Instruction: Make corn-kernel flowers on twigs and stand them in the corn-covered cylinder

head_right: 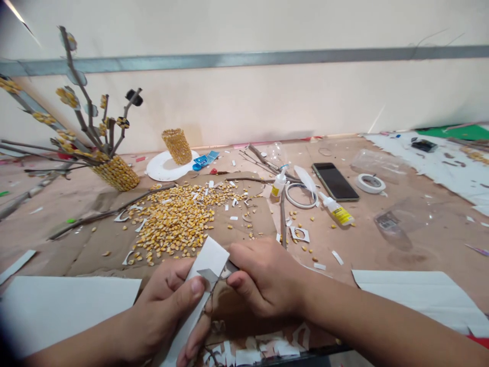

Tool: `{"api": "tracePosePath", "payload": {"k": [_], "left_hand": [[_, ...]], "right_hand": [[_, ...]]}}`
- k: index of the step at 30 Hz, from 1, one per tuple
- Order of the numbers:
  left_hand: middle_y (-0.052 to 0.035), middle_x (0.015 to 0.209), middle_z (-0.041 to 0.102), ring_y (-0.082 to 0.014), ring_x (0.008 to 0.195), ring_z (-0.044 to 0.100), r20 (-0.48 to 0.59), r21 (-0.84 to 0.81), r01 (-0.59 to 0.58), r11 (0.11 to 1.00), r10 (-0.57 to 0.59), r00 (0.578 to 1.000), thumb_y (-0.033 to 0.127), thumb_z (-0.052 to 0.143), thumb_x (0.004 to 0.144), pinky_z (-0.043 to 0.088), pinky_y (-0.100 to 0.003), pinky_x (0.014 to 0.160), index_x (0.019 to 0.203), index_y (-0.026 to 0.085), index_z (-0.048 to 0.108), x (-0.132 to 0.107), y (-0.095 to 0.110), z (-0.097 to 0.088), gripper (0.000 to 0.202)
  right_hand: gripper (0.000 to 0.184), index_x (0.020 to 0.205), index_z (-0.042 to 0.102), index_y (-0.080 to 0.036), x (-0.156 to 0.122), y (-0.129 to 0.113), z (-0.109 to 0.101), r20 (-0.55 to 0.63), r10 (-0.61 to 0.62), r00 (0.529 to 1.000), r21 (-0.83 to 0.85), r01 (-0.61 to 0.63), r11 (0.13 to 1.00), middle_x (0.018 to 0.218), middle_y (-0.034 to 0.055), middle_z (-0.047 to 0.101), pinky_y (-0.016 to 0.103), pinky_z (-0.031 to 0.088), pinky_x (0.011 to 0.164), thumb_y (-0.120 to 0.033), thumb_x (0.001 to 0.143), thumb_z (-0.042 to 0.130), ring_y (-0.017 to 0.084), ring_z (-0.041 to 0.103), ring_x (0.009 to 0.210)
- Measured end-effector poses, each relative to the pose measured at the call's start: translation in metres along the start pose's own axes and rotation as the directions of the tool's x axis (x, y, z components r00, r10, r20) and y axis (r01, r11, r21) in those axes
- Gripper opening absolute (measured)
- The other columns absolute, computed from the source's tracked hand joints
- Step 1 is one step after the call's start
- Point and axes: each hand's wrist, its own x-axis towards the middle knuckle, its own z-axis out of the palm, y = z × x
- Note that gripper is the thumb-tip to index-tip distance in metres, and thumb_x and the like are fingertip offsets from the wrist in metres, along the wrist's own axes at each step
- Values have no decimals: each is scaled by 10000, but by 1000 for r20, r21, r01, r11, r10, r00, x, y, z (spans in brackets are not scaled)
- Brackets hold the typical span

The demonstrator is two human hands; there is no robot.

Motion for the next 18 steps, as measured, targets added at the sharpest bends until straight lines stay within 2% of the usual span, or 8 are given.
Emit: {"api": "tracePosePath", "payload": {"k": [6, 10, 18], "left_hand": [[11, 505, 595, -70, 335, 450, 31, 4, 26, 1000, -26, 999, 701, 670, 897, 353, -133, 355, 888, 173, 592, 1, 0, 0, 534], [26, 518, 604, -64, 319, 442, 73, 28, 24, 999, -26, 997, 716, 684, 880, 397, -150, 363, 886, 184, 568, 8, -3, -5, 545], [10, 529, 629, -89, 340, 502, 82, 54, 4, 999, -9, 997, 708, 683, 885, 400, -153, 354, 878, 184, 570, 16, -3, -9, 536]], "right_hand": [[520, 874, 479, -230, -2, -2, 0, 8, -4, 1000, -12, 4, 1000, 703, 16, 579, 285, 333, 564, -544, 1122, 147, 156, 512, 590], [518, 886, 492, -227, -3, 0, 2, -10, 8, 1000, -28, -9, 1000, 709, 20, 597, 280, 343, 572, -541, 1125, 156, 156, 520, 593], [540, 859, 504, -223, -4, 8, 9, 5, 53, 999, 19, -53, 998, 722, 27, 593, 286, 353, 598, -572, 1115, 181, 162, 529, 624]]}}
